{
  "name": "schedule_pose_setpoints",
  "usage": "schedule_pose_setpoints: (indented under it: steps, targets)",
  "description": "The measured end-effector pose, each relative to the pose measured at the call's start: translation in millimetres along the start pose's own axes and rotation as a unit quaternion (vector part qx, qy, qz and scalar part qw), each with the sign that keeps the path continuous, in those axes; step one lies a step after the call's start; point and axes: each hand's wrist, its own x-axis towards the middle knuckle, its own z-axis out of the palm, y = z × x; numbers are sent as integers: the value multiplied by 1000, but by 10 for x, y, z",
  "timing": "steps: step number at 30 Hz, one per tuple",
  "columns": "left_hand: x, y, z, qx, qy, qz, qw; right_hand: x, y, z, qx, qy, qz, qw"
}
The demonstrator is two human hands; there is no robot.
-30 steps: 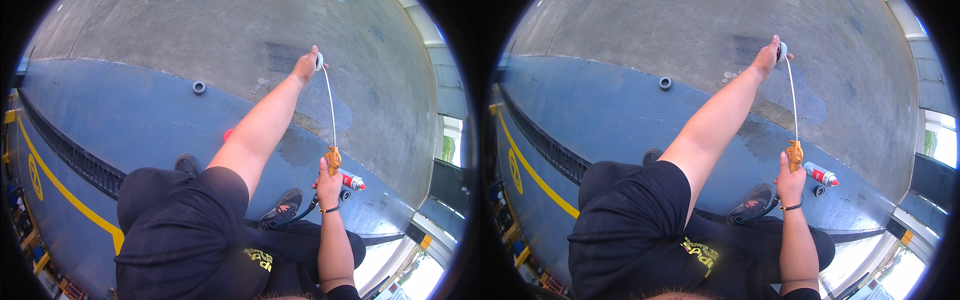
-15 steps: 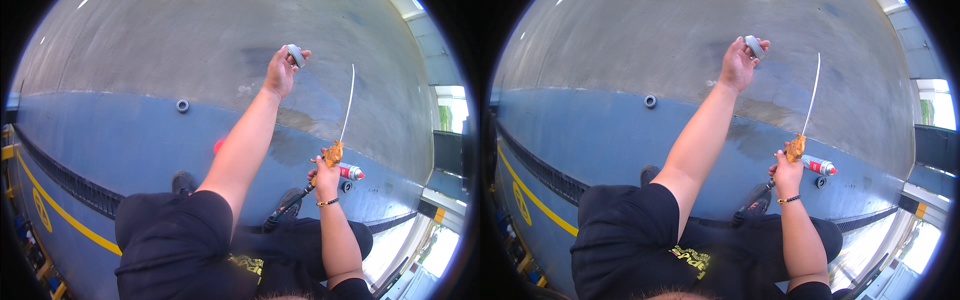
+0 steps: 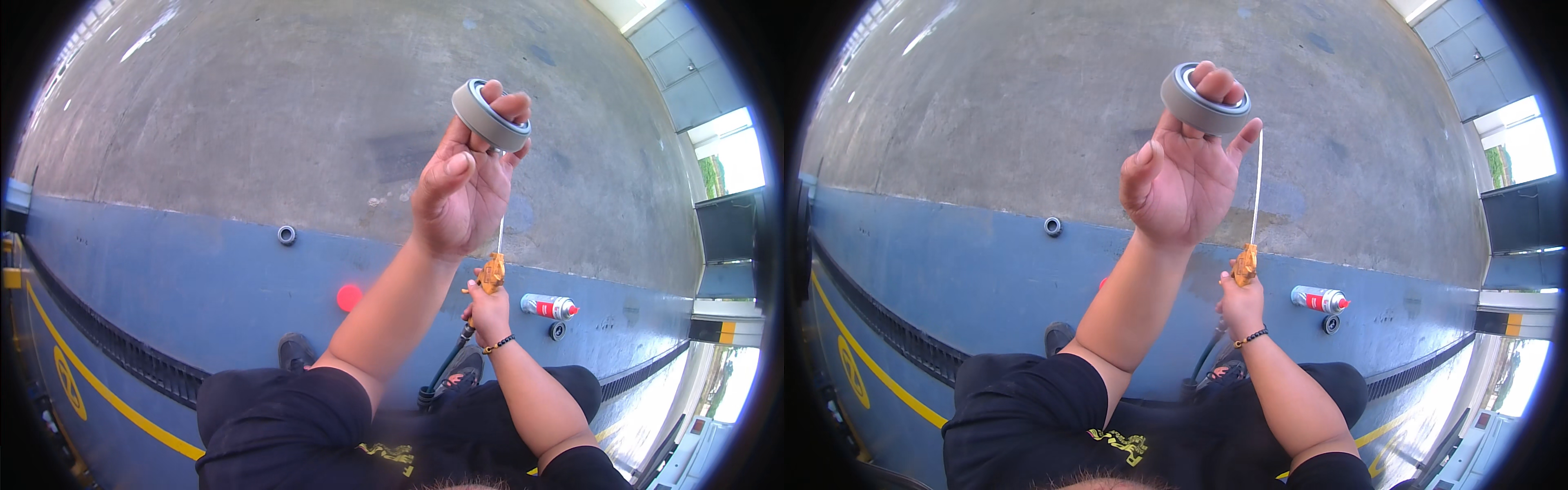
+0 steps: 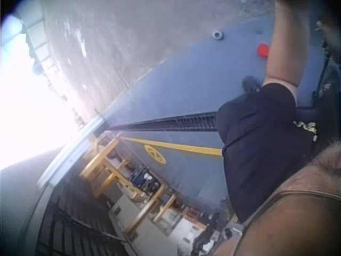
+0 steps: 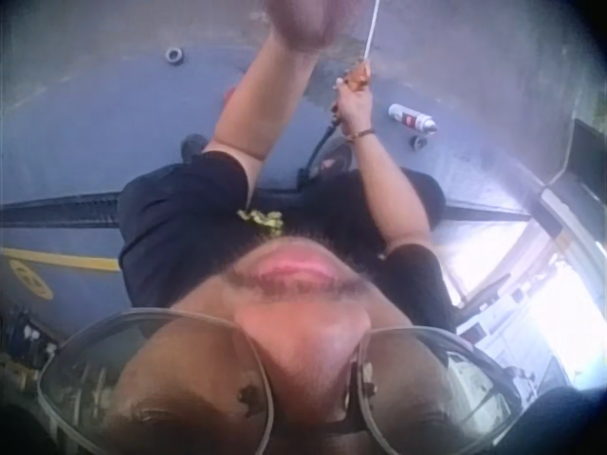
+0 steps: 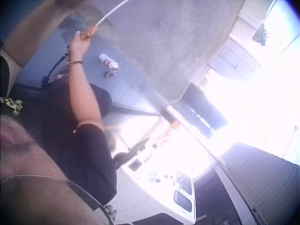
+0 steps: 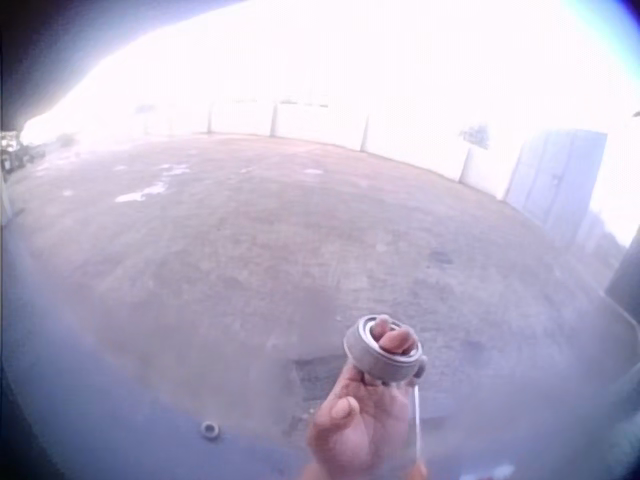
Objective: The person cleans a metal bearing by spraying it with a cleaning agent and blowing it with compressed air. They rotate the bearing to inspect it and repeat the cleaning process.
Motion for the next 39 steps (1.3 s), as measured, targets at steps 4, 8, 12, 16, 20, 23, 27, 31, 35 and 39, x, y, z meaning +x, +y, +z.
schedule_pose_setpoints:
  steps: [4, 8, 12, 16, 20, 23, 27, 31, 35, 39]
  targets:
    - [-29, 39, 238, 28, 4, -5, 1000, 9, -1, 11, -7, -6, -4, 1000]
    - [-31, 40, 333, 26, -9, -1, 1000, 26, 33, 2, -2, -8, 12, 1000]
    - [-31, 58, 393, 24, -18, 1, 1000, 28, 46, -2, 0, -15, 13, 1000]
    - [-27, 76, 418, 28, -35, 4, 999, -6, 1, 19, -7, -21, 17, 1000]
    - [-30, 94, 478, -8, -31, -7, 999, -13, 6, 22, -5, -22, 12, 1000]
    - [-38, 128, 542, -52, -14, -16, 998, -36, -22, 49, -12, -25, 11, 1000]
    - [-31, 141, 572, -66, -23, -13, 997, -36, -7, 50, -15, -25, 5, 1000]
    - [-34, 151, 583, -64, -30, -14, 997, -55, -14, 55, -9, -32, -2, 999]
    - [-40, 145, 613, -62, -26, -16, 998, -82, -13, 62, -16, -27, -4, 1000]
    - [-37, 140, 629, -45, -30, -12, 998, -106, -34, 88, -14, -26, -2, 1000]
